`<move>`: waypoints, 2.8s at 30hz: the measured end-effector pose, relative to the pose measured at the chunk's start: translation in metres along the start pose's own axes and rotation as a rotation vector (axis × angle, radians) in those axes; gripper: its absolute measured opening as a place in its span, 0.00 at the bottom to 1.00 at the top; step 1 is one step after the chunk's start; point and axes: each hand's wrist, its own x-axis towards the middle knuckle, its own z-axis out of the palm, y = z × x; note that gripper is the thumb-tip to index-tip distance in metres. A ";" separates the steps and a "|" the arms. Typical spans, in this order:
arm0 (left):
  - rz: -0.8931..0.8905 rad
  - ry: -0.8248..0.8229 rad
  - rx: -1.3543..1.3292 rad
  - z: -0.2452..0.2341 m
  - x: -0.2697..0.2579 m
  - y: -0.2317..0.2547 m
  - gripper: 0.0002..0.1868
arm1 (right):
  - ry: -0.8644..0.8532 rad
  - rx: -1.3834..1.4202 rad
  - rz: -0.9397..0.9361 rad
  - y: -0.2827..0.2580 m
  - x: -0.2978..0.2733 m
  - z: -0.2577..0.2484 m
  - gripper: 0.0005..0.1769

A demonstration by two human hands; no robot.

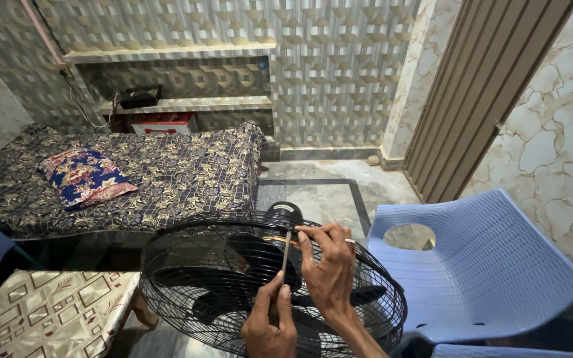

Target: The person uses a screwdriver to loosen and tighten screws on the rear housing of a standing fan. They rotate the fan head to access different screw locations and then manually spin the blades to test the assembly.

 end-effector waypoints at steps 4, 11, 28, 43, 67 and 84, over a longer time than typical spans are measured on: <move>0.061 0.013 -0.036 -0.001 0.000 0.000 0.14 | 0.007 -0.008 0.012 -0.005 0.001 -0.002 0.08; -0.028 -0.017 -0.072 -0.007 0.000 0.003 0.15 | 0.024 0.043 -0.020 -0.009 0.004 -0.005 0.07; -0.116 -0.054 0.083 -0.045 0.011 0.076 0.19 | 0.006 0.012 -0.024 0.001 0.002 0.002 0.08; -0.245 -0.108 0.080 -0.039 0.018 0.043 0.16 | -0.080 0.153 0.071 0.005 0.015 -0.004 0.10; -0.377 -0.060 -0.115 -0.054 0.010 0.026 0.17 | -0.263 1.012 0.395 -0.026 0.111 0.069 0.33; -0.489 -0.120 -0.103 -0.065 0.012 0.038 0.18 | -0.256 0.638 0.382 -0.005 0.087 0.006 0.27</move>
